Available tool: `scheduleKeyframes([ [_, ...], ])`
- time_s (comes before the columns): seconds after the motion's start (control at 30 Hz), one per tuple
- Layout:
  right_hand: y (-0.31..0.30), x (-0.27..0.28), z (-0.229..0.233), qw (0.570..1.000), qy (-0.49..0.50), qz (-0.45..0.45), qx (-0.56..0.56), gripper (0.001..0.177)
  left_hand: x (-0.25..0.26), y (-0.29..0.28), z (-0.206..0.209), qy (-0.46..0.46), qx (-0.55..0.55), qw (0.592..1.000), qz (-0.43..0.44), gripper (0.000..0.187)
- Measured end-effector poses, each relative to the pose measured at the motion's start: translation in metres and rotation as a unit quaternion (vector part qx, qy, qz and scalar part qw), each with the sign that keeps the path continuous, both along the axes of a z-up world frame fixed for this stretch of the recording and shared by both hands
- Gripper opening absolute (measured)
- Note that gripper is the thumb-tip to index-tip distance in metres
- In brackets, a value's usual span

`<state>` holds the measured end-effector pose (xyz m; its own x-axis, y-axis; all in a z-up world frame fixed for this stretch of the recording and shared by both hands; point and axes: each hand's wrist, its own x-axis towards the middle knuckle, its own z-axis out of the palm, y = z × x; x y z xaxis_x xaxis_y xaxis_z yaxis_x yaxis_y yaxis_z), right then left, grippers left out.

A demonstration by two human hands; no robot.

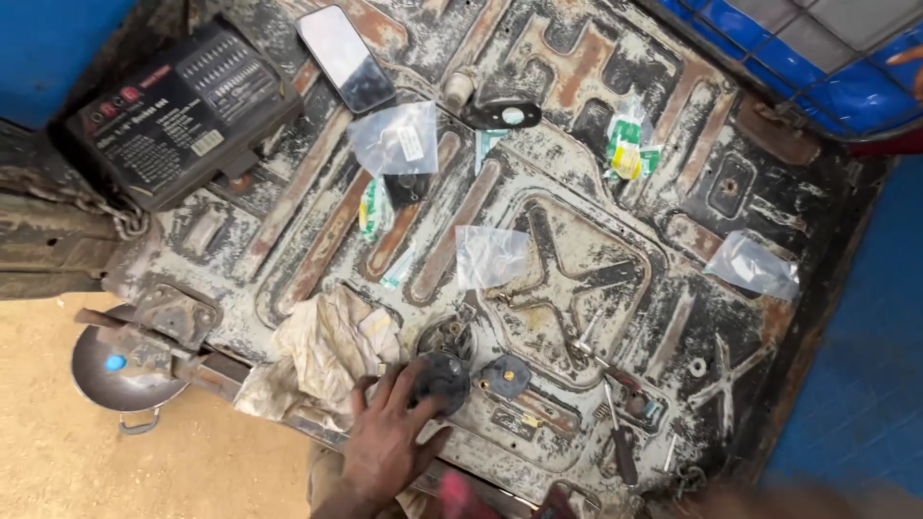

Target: Disassembling and inspecting a mechanical component, possibly a carburetor or pump part, on a flat surface.

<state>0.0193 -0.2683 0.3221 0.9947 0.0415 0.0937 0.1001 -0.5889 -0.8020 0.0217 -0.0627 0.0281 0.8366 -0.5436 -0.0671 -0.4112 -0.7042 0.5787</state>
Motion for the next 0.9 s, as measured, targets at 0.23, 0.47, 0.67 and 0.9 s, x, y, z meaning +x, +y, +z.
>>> scheduleKeyframes([
  [0.23, -0.039, 0.005, -0.196, 0.997, -0.019, -0.033, 0.068, 0.015, 0.042, -0.046, 0.002, 0.189, 0.088, 0.978, -0.002, 0.108],
  [0.47, -0.042, -0.001, -0.25, 0.996, 0.01, -0.075, 0.046, 0.026, 0.035, -0.049, 0.0, 0.212, 0.052, 0.968, 0.121, 0.087],
  [0.67, -0.03, 0.004, -0.266, 0.999, -0.004, -0.042, 0.001, 0.043, 0.042, -0.056, 0.013, 0.206, 0.088, 0.957, 0.185, 0.083],
  [0.9, -0.02, 0.013, -0.288, 0.999, -0.035, -0.016, -0.023, 0.056, 0.05, -0.056, 0.027, 0.264, 0.124, 0.94, 0.178, 0.084],
])
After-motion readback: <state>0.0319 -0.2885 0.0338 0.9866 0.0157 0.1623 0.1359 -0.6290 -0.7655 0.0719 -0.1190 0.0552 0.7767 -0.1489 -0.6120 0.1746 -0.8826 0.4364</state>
